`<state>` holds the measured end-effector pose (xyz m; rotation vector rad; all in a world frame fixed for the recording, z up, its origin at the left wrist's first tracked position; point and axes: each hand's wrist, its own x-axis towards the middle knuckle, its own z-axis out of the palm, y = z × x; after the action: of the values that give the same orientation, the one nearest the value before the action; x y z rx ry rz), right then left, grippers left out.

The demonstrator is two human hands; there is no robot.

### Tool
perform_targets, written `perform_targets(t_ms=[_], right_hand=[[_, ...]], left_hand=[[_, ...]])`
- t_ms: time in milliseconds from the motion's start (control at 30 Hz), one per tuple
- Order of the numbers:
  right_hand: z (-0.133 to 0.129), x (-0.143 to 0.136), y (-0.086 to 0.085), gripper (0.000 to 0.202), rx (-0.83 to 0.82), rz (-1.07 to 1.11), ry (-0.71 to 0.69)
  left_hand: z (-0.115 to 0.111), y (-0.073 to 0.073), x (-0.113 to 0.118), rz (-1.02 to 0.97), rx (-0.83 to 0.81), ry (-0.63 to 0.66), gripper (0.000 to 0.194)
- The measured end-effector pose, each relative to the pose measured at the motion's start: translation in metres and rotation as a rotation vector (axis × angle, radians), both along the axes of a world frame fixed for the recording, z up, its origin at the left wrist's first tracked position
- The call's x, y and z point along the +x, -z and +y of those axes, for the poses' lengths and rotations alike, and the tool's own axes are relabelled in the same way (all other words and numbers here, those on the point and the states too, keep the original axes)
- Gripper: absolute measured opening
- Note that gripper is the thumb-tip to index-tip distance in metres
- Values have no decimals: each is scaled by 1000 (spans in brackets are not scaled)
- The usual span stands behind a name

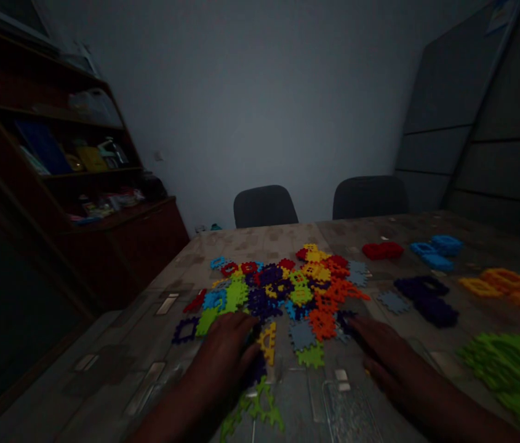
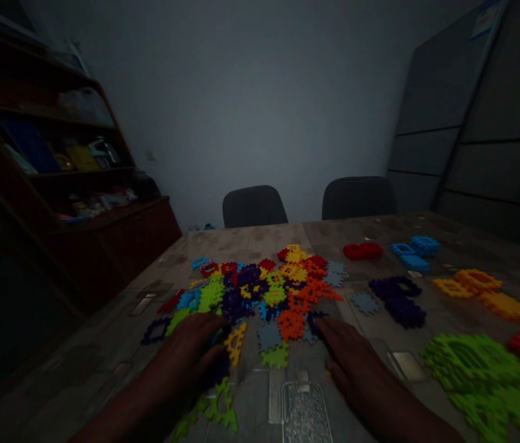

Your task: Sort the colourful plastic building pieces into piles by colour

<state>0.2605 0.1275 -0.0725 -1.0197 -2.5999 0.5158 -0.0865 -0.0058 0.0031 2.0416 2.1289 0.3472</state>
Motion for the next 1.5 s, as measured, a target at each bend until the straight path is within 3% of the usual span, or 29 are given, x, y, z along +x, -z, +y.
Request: perform_targets(t_ms=[100, 300, 500, 633, 900, 1000, 1100, 1200, 1267, 1333, 1433, 1500], right_hand=[[-2, -4, -4, 60, -60, 84, -55], [5, -4, -20, 53, 73, 134, 6], [4, -15, 4, 62, 238, 129, -82], [13, -24, 11, 59, 320, 133, -73], [17, -32, -16, 31, 334, 171, -62], [12, -29, -34, 35, 341, 215, -14], [1, -27, -50, 39, 225, 340, 67], [-18, -27, -56, 44, -63, 345, 61], [-32, -28, -53, 46, -189, 271, 11], [-44, -29, -46, 44, -212, 219, -32], [-52, -27, -39, 38, -163, 174, -89], [-51, -23, -37, 38, -103, 180, -119]], left_hand=[[-11, -6, -10, -13, -89, 29, 39], [-11, -22, -26, -23, -172, 23, 35], [-15, -37, -14, -17, -273, -27, 50], [-16, -36, -1, 9, -305, -30, 58], [-14, -30, 5, 32, -272, 3, 47], [-17, -34, 7, 11, -261, 20, 49], [-24, -42, 17, -60, -233, 61, 45], [-33, -46, 36, -160, -220, 112, 42], [-36, -42, 49, -175, -236, 183, 42], [-35, -30, 57, -157, -233, 301, 42], [-29, 0, 61, -116, -191, 463, 36], [-27, 19, 61, -74, -152, 493, 29]])
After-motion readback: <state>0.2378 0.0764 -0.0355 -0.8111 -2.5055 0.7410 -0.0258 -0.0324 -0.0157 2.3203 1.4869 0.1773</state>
